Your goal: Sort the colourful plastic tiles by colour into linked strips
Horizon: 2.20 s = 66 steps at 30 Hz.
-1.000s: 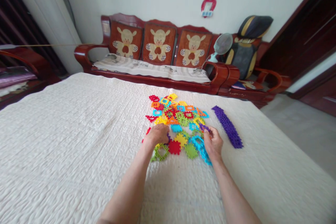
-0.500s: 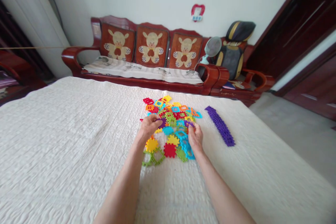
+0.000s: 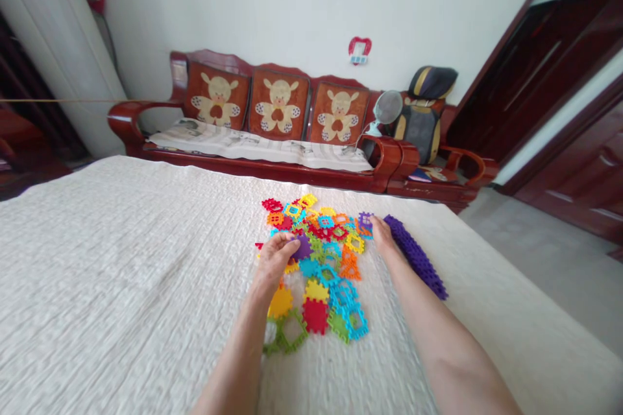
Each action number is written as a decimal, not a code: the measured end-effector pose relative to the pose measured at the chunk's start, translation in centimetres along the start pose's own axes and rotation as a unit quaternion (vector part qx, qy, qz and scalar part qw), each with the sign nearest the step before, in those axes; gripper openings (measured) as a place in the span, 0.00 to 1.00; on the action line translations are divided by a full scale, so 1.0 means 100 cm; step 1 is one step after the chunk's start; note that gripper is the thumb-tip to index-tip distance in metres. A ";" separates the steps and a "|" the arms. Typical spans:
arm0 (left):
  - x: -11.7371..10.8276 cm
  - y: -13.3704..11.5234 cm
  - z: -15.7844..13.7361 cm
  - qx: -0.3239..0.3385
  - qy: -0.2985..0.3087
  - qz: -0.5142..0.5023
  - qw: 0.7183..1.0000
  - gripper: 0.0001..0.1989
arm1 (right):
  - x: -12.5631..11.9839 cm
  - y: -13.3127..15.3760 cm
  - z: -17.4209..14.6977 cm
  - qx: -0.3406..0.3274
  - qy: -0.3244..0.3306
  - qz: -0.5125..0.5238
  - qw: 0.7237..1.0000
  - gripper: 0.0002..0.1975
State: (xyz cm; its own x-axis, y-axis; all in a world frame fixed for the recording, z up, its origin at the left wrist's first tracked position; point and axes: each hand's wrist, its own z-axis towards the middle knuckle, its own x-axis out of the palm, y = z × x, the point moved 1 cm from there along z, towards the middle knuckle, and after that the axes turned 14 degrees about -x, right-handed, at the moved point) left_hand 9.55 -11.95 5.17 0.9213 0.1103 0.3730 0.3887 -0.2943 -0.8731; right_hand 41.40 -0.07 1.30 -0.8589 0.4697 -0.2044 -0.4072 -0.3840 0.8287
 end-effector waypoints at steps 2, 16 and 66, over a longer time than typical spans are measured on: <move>0.003 0.000 -0.001 -0.001 0.004 0.005 1.000 0.22 | 0.008 0.000 0.003 0.005 0.032 -0.018 0.999 0.16; 0.013 0.008 -0.002 -0.020 0.037 0.007 0.999 0.19 | 0.032 0.086 -0.071 -0.014 0.161 -0.005 0.987 0.18; 0.052 0.074 0.002 0.332 0.063 0.510 0.791 0.15 | -0.101 0.091 -0.174 -0.088 0.165 -0.412 0.892 0.24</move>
State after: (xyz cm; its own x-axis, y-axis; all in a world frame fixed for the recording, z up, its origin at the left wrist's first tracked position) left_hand 17.23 -13.37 0.63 0.7686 0.0298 -0.6390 -0.5955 0.3982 -0.6977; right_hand 41.00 -22.12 1.82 -0.2793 0.4010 -0.8725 -0.9595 -0.1502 0.2382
